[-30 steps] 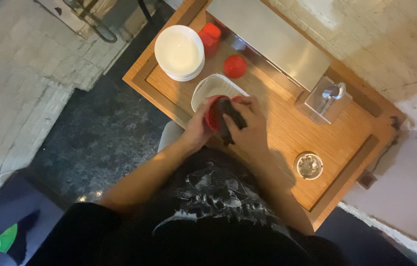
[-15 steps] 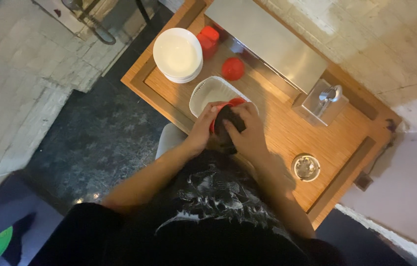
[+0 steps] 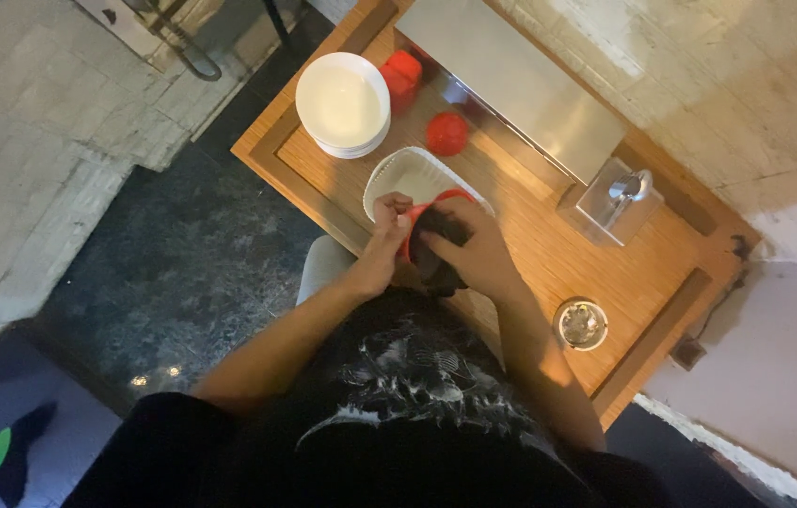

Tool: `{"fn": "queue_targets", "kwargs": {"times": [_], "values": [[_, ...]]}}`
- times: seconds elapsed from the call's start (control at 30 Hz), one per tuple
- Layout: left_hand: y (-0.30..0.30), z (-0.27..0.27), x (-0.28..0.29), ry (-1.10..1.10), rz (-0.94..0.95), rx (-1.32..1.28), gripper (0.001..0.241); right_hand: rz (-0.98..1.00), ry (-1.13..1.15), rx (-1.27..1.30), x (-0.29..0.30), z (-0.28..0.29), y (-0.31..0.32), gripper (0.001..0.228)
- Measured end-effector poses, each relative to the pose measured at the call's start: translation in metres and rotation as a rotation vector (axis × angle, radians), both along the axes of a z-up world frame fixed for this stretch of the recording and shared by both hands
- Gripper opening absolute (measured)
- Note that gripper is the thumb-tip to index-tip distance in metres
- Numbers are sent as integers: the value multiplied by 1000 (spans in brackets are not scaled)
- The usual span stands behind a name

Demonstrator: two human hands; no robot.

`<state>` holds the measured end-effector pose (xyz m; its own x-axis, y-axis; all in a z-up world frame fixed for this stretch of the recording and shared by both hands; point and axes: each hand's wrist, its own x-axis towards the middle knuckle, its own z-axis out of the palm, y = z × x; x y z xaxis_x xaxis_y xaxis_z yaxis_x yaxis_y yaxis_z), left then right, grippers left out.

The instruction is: Wiping the inside and outside of a red plastic cup with a dark cleaning cloth.

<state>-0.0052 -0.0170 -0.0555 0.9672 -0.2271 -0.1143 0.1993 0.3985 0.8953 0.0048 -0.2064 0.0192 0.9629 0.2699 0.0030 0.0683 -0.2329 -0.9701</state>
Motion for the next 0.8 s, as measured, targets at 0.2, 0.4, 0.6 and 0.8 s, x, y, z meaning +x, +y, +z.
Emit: {"fn": "queue_targets", "kwargs": {"times": [0.2, 0.4, 0.6, 0.8], "values": [[32, 187, -9, -663, 161, 607, 28, -74, 216, 352, 4, 3, -11, 29], [52, 254, -18, -588, 79, 625, 28, -56, 219, 316, 5, 21, 5, 32], [55, 279, -19, -504, -10, 630, 28, 17, 183, 361, 1, 6, 7, 32], [46, 297, -8, -453, -136, 624, 28, -36, 210, 342, -4, 3, 1, 33]]}}
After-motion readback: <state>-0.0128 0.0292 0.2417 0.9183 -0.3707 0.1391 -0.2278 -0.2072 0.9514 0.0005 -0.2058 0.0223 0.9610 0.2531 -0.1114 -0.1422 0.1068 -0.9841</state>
